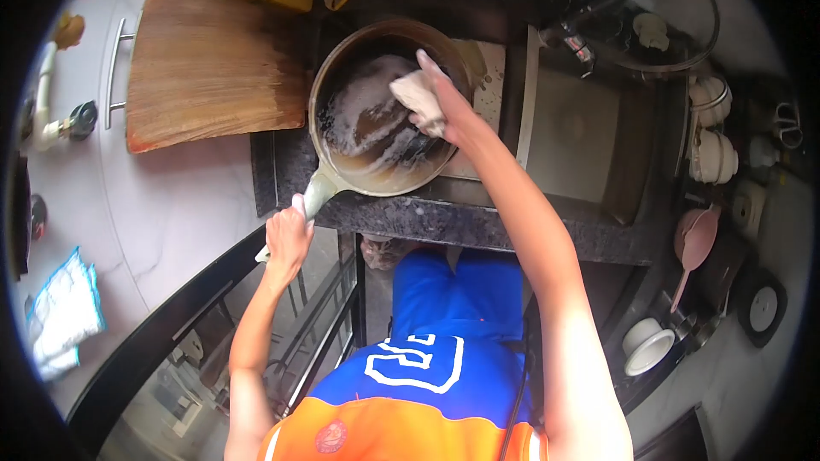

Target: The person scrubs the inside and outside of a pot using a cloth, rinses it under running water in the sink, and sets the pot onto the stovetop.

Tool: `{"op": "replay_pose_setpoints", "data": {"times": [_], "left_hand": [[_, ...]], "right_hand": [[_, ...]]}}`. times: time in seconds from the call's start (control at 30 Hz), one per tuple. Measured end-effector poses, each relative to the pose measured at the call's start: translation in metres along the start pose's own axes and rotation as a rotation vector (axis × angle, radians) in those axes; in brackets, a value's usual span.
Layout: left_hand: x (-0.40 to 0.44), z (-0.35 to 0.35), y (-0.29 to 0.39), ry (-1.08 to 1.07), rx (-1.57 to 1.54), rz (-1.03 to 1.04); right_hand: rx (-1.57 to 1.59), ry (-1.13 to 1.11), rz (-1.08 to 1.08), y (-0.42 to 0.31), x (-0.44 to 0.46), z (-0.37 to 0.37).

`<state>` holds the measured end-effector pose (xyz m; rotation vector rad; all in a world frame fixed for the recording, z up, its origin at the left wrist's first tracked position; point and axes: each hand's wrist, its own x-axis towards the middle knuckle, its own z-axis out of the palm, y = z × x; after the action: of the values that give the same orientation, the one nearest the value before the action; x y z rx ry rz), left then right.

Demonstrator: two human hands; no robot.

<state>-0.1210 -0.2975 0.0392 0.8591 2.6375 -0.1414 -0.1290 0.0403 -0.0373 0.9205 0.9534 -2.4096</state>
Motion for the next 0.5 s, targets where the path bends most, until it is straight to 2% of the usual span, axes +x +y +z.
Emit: {"op": "replay_pose_setpoints", "data": {"times": [0.1,0.2,0.3,0.4,0.47,0.5], "left_hand": [[-0.007,-0.001,0.005,0.024,0.075,0.019],[-0.007,-0.008,0.017,0.048,0.169,0.028],[-0.005,-0.022,0.032,0.2,0.38,0.154],[-0.002,-0.03,0.043,0.175,0.411,0.13],[-0.005,-0.032,0.049,0.178,0.404,0.122],[-0.008,-0.03,0.052,0.148,0.371,0.099]], "right_hand": [[-0.066,-0.069,0.033,-0.037,0.0,0.03],[-0.122,-0.027,0.124,-0.059,-0.004,0.039],[-0.087,-0.039,0.186,-0.075,0.002,0.032],[-0.079,0.01,0.18,-0.085,0.006,0.028],[-0.067,0.119,0.198,-0.087,0.008,0.019],[-0.079,0.006,0.243,-0.09,0.002,0.014]]}}
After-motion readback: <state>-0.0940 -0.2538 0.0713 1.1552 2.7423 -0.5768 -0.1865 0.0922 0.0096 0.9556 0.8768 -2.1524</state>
